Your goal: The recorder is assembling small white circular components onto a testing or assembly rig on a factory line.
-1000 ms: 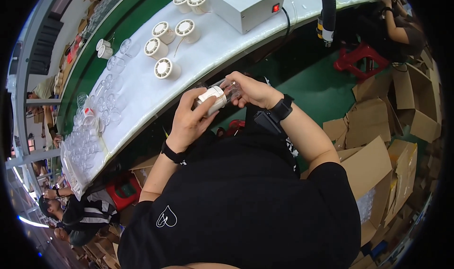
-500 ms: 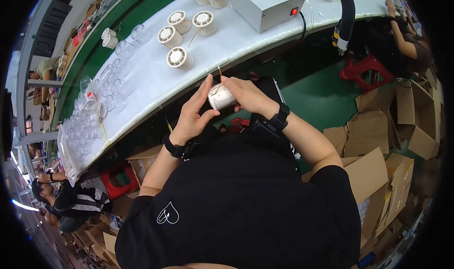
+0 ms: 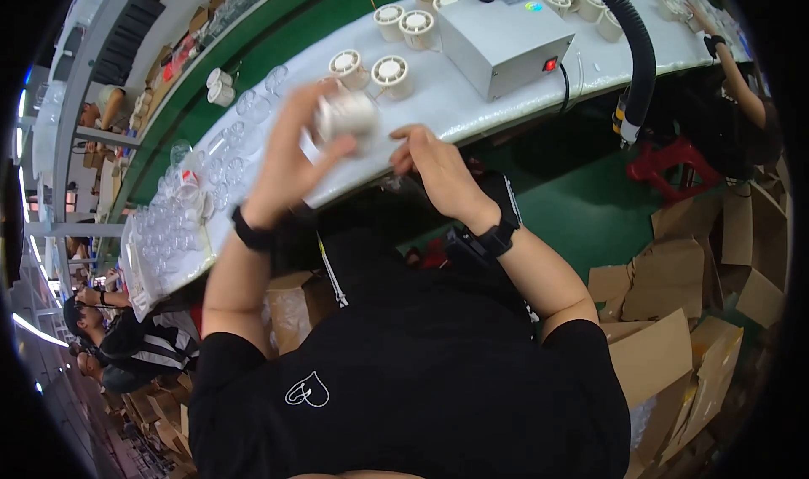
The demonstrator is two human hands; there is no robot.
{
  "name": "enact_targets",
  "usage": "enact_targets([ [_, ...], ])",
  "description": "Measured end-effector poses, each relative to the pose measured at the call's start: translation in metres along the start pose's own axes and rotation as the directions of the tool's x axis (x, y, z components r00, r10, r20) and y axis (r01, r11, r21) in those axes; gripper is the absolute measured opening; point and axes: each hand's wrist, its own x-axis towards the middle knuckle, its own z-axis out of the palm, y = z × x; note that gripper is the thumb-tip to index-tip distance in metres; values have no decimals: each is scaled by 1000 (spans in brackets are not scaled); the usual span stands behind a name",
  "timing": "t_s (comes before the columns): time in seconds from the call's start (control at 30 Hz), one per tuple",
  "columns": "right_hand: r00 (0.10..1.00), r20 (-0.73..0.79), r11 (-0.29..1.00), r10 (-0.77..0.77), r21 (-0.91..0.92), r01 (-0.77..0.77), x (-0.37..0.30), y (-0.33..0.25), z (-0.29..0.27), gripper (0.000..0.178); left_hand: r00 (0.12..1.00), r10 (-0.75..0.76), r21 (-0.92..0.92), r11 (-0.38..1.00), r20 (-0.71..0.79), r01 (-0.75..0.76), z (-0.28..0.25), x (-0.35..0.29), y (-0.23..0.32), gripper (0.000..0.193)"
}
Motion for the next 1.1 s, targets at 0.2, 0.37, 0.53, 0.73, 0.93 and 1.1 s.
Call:
enact_targets([
  [0.2, 694, -243, 554, -678, -790, 264, 90, 24, -11, 52, 978, -202, 468, 860, -56, 204, -46, 123, -144, 65],
  [0.37, 867, -300, 750, -399, -650, 120, 127, 35, -21, 64, 888, -444, 568, 764, 120, 306, -19, 150, -213, 73],
  [0.53, 826, -389, 834, -407, -527, 163, 30, 10, -40, 59, 891, -407, 498, 826, 200, 266, -59, 135, -202, 81],
  [0.73, 517, -826, 934, -223, -333, -129, -111, 91, -132, 55, 705, -626, 675, 681, 334, 284, -100, 73, -213, 80],
  [0.93, 199, -905, 896, -376, -410, -170, -138, 114, -227, 56, 817, -561, 379, 791, 136, 480, -78, 40, -195, 72],
  [1.1, 194, -835, 817, -515, -547, -185, -133, 87, -231, 56, 871, -490, 387, 796, -42, 466, -40, 10, -124, 61],
])
